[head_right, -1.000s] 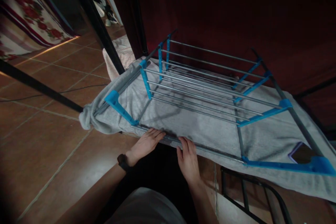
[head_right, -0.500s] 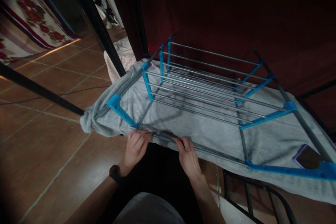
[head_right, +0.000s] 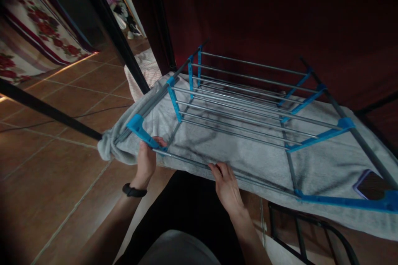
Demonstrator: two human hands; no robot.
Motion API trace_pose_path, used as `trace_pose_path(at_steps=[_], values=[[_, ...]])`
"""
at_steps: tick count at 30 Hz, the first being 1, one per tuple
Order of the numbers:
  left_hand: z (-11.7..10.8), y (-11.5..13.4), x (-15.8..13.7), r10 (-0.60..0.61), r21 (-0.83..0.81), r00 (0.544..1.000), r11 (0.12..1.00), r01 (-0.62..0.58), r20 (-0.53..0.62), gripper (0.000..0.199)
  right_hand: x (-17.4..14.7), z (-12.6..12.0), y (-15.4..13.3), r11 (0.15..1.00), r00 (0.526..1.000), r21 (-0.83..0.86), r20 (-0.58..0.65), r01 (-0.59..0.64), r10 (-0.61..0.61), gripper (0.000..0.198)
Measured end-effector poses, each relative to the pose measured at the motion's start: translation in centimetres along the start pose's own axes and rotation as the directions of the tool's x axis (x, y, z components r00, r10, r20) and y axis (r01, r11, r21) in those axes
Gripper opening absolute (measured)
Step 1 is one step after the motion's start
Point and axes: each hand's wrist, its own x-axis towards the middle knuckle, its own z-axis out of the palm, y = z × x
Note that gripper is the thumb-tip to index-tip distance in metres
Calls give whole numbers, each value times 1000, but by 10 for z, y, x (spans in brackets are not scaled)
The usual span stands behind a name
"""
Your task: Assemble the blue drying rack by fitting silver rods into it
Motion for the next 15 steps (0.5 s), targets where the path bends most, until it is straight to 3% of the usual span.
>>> trace_pose_path(at_steps=[4, 7, 11, 15], values=[[3, -15, 5, 67, -78, 995, 994, -72, -68, 57, 1, -2, -2, 1000, 1000, -19, 0, -13, 13, 50], [-3, -20, 4, 82, -62, 996, 995, -84, -33, 48, 2, -3, -2, 1000, 1000, -20, 4, -18, 18, 50], [-14, -16, 4, -19, -56, 999, 998, 21, 34, 36, 2, -4, -2, 1000, 999, -12, 27, -20, 21, 51], [-24, -6, 7, -150, -102, 977, 981, 166, 152, 38, 2, -5, 0, 1000, 999, 8, 47, -16, 16, 53]])
